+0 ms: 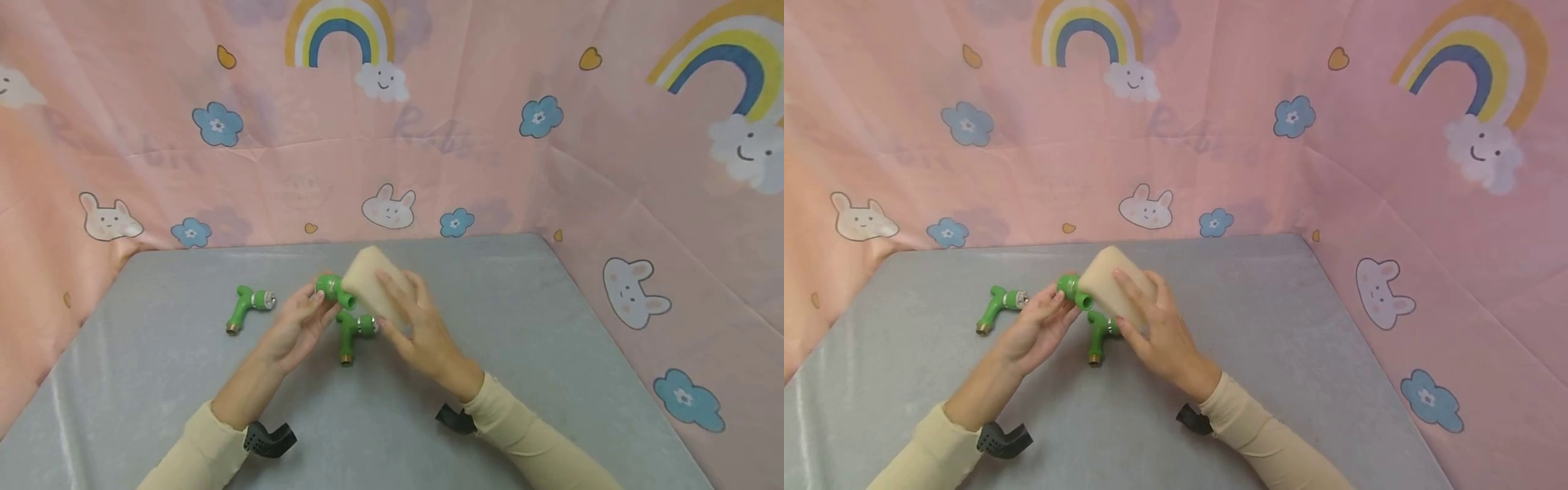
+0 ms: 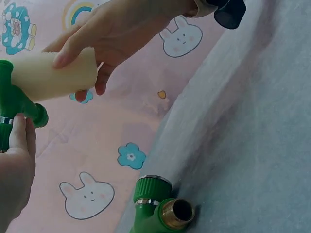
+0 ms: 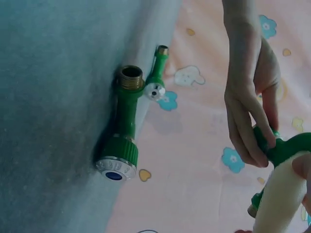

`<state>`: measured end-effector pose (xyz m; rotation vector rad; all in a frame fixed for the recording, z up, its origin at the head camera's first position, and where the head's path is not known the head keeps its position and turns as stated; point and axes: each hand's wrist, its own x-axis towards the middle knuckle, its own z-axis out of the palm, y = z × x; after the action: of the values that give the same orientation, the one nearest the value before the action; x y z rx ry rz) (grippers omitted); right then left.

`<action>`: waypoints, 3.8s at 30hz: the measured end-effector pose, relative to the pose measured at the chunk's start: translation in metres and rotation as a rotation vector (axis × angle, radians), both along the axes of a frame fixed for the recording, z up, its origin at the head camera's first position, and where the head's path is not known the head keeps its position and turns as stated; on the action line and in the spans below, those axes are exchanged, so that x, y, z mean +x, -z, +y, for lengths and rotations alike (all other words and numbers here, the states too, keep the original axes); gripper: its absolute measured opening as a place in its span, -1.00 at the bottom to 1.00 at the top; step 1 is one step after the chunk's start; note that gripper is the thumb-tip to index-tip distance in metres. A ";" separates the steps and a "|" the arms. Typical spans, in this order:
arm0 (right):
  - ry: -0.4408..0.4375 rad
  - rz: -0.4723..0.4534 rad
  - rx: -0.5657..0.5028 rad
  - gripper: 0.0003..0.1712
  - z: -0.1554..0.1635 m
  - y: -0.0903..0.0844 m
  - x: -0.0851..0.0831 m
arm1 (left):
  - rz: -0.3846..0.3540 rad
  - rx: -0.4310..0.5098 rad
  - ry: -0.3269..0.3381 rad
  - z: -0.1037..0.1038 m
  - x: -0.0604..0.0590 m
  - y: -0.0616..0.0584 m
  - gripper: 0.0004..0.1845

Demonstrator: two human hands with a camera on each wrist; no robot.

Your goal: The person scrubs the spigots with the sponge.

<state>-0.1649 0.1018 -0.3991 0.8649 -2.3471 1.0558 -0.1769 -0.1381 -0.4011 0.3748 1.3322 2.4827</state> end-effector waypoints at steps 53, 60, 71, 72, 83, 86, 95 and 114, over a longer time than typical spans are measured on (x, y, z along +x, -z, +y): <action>0.025 0.099 0.083 -0.26 0.005 0.003 -0.006 | 0.084 -0.516 0.094 0.012 0.006 0.003 -0.41; 0.087 0.141 0.084 -0.23 0.003 0.007 -0.009 | 0.091 -0.400 0.144 0.010 0.006 0.002 -0.31; 0.186 0.033 0.128 -0.24 0.012 0.010 -0.025 | 0.042 -0.554 -0.006 0.006 -0.002 0.007 -0.33; 0.199 0.024 0.110 -0.24 0.013 0.009 -0.025 | 0.045 -0.554 -0.019 0.006 -0.002 0.008 -0.37; 0.029 0.175 0.165 -0.25 0.002 0.004 -0.008 | 0.260 -0.699 -0.105 0.006 0.003 0.005 -0.33; 0.066 0.179 0.161 -0.23 0.001 0.006 -0.009 | 0.295 -0.716 -0.079 0.007 0.004 0.003 -0.32; 0.217 0.143 0.097 -0.24 0.009 0.005 -0.015 | 0.319 -0.830 -0.203 0.008 0.000 0.004 -0.15; 0.153 0.234 0.208 -0.19 0.000 0.011 -0.011 | 0.426 -1.130 -0.328 0.012 0.005 0.002 -0.30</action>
<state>-0.1755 0.1020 -0.4105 0.8174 -2.3065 0.6212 -0.1718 -0.1258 -0.4028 0.4108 2.8358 1.4522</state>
